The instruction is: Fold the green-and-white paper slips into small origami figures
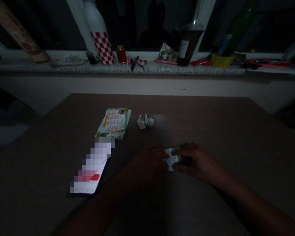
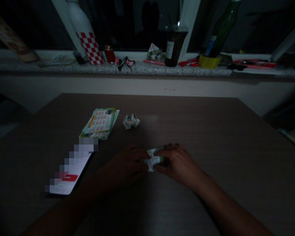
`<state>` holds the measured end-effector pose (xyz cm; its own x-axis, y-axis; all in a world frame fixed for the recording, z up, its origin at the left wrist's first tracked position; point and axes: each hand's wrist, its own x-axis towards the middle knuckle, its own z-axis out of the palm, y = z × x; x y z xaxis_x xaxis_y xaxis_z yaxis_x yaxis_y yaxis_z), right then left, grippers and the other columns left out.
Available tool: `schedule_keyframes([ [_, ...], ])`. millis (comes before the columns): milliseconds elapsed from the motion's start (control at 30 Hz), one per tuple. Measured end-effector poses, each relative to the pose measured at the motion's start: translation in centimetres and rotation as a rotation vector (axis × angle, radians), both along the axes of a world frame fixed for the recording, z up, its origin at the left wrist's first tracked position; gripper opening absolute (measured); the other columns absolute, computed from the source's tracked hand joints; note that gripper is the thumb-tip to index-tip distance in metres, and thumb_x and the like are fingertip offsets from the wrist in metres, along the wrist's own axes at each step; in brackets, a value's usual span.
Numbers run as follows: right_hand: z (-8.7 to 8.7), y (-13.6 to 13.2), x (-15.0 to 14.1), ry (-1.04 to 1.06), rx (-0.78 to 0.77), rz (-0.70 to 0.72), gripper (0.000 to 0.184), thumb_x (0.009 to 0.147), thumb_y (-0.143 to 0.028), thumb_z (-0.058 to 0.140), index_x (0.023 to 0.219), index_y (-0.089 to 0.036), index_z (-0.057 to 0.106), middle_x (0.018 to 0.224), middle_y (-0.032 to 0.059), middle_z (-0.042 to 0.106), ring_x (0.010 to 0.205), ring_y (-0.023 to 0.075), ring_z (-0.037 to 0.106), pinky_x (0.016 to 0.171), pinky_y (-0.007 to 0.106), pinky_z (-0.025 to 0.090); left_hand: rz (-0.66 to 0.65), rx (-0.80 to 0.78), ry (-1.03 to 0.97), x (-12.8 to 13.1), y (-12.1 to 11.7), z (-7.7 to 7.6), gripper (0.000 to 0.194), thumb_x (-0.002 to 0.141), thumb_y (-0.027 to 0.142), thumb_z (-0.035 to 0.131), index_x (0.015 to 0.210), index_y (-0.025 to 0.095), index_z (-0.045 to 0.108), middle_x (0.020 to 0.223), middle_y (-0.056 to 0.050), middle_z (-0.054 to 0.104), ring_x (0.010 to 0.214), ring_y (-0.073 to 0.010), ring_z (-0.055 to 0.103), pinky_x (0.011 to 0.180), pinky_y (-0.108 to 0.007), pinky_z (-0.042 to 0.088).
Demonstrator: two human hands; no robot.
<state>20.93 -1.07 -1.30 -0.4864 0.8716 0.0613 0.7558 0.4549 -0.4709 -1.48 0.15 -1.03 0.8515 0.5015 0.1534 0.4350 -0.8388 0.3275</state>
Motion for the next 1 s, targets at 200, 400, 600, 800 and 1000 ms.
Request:
schedule_keyframes([
  [200, -0.1, -0.1, -0.1, 0.012, 0.023, 0.012, 0.030, 0.075, -0.029, 0.070, 0.105, -0.026, 0.068, 0.081, 0.0034, 0.070, 0.076, 0.0208, 0.062, 0.075, 0.034, 0.043, 0.011, -0.058, 0.032, -0.2, 0.3, 0.8, 0.015, 0.084, 0.019, 0.057, 0.096, 0.019, 0.065, 0.107, -0.005, 0.066, 0.103, -0.0204, 0.057, 0.097, -0.038, 0.034],
  [400, 0.1, 0.0, -0.4, 0.027, 0.004, -0.018, 0.022, 0.073, -0.027, 0.070, 0.096, -0.026, 0.071, 0.072, 0.0010, 0.069, 0.069, 0.0188, 0.061, 0.070, 0.031, 0.042, 0.070, -0.078, -0.008, -0.2, 0.7, 0.9, 0.016, 0.088, 0.022, 0.053, 0.097, 0.020, 0.066, 0.102, -0.005, 0.065, 0.098, -0.0205, 0.056, 0.092, -0.037, 0.037],
  [600, 0.0, 0.1, -0.7, 0.027, -0.008, -0.039, 0.027, 0.073, -0.026, 0.069, 0.100, -0.027, 0.068, 0.074, 0.0000, 0.069, 0.068, 0.0179, 0.060, 0.066, 0.029, 0.042, 0.152, -0.132, -0.013, 0.4, 1.2, 0.0, 0.016, 0.090, 0.023, 0.050, 0.092, 0.017, 0.065, 0.093, -0.006, 0.061, 0.091, -0.0199, 0.054, 0.083, -0.034, 0.040],
  [800, 0.1, 0.1, -0.6, -0.008, -0.032, -0.039, 0.028, 0.073, -0.025, 0.068, 0.101, -0.027, 0.069, 0.077, 0.0007, 0.070, 0.072, 0.0190, 0.061, 0.070, 0.031, 0.043, 0.310, -0.157, -0.019, 1.1, 1.2, -0.9, 0.018, 0.088, 0.030, 0.052, 0.087, 0.016, 0.062, 0.088, -0.005, 0.058, 0.089, -0.0209, 0.052, 0.079, -0.034, 0.040],
  [1000, 0.1, 0.1, -0.5, 0.019, -0.040, -0.020, 0.031, 0.073, -0.020, 0.067, 0.103, -0.027, 0.069, 0.075, 0.0004, 0.070, 0.066, 0.0166, 0.060, 0.065, 0.028, 0.043, 0.355, -0.108, 0.081, 1.6, 1.0, -0.9, 0.017, 0.088, 0.026, 0.048, 0.086, 0.016, 0.061, 0.089, -0.006, 0.059, 0.088, -0.0233, 0.052, 0.077, -0.038, 0.039],
])
